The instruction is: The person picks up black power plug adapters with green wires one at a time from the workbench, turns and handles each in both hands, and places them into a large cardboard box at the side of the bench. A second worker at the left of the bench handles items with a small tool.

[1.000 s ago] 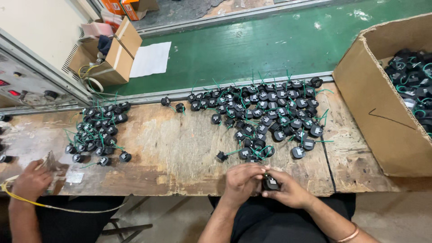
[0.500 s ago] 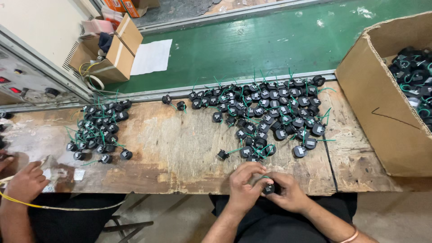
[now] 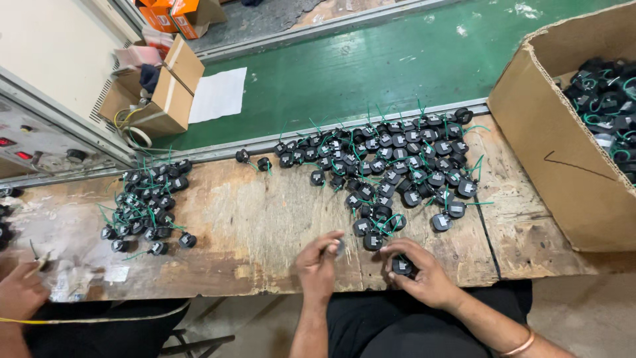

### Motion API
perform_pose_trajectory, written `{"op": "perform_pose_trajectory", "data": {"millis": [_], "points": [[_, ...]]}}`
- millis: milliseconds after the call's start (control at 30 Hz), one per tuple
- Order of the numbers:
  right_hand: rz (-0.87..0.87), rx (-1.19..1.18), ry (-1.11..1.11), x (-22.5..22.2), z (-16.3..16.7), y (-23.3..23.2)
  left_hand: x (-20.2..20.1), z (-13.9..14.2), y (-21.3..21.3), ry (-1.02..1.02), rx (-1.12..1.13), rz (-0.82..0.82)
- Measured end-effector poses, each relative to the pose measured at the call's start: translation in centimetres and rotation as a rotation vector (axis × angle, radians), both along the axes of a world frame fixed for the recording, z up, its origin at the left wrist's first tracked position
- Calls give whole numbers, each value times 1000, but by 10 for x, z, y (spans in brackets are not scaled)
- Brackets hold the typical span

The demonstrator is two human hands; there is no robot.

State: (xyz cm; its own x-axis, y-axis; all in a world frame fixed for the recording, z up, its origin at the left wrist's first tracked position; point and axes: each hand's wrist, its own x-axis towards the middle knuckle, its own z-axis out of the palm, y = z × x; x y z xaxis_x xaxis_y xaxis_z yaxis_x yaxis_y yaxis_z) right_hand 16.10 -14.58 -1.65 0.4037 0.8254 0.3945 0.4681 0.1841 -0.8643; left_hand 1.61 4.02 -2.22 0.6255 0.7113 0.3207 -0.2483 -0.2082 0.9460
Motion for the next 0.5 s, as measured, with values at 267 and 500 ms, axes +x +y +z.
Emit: {"op": "perform_pose_trajectory", "data": {"millis": [267, 500], "points": [[42, -42, -39, 4, -8, 0, 31, 31, -49, -93, 662, -96], [18, -211, 459, 1, -5, 1, 13, 16, -40, -37, 604, -227]]}}
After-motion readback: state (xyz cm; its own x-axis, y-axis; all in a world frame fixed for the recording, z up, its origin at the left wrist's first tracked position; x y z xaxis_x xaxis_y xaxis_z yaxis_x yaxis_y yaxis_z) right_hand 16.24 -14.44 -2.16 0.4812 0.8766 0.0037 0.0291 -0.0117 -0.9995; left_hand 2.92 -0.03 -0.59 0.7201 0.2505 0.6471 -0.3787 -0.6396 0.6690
